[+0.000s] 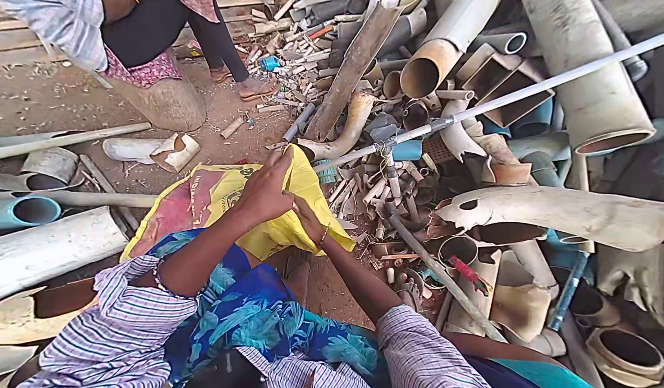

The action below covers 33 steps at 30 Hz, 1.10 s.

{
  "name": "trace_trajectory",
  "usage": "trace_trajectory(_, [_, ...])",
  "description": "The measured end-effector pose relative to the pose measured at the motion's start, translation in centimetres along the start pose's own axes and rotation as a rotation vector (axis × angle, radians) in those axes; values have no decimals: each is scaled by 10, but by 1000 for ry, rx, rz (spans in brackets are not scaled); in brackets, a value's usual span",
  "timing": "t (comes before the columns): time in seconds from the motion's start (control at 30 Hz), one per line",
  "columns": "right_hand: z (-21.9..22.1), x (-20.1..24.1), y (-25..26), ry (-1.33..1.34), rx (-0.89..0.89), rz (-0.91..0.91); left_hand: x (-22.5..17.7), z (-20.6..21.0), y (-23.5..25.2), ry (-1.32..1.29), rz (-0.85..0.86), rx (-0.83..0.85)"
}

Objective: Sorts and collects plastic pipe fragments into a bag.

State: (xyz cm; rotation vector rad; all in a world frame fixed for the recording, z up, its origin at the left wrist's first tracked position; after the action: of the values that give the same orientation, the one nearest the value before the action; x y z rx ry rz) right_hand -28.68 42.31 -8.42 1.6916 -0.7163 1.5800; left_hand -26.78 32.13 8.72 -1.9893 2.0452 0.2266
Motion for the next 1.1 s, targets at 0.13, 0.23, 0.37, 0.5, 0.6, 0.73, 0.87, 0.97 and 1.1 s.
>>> trace_trajectory(0.13, [15, 40, -24, -359, 419, 431, 5, 5, -6, 19, 37, -37])
trace_trajectory(0.23, [-18, 27, -5, -324, 505, 405, 16, -1, -8, 8, 18, -61])
trace_trajectory(0.37, [-110, -3, 14, 402, 510, 257, 34, -6, -12, 1, 30, -110])
trace_trajectory(0.5, [-194, -40, 1, 660, -43, 100, 36, -6, -10, 9, 34, -86])
trace_trajectory(0.6, [-204, -76, 5, -383, -441, 690, 35, -5, -8, 7, 26, -85])
trace_trajectory(0.73, [-196, -119, -1, -720, -323, 985, 37, -1, -6, 8, 32, -110])
trace_trajectory(0.87, [-205, -114, -3, -682, -425, 909, 38, 0, -4, 17, 45, -109])
trace_trajectory(0.97, [-204, -85, 0, -697, -462, 861, 36, -1, -3, 17, 60, -105])
trace_trajectory(1.1, [-183, -19, 0, -667, -456, 732, 18, -7, -6, 27, 47, -54])
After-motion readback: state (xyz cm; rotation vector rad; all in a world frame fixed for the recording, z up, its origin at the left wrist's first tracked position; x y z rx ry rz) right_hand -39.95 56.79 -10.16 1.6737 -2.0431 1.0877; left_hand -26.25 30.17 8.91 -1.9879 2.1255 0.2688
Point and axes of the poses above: each hand's wrist, its own y-axis towards the middle knuckle, its own z-axis out of the palm, x = y × z, the point moved 2 cm from there along y, towards the middle knuckle, and after that the axes turned 10 degrees about y, right-handed, at the moved point
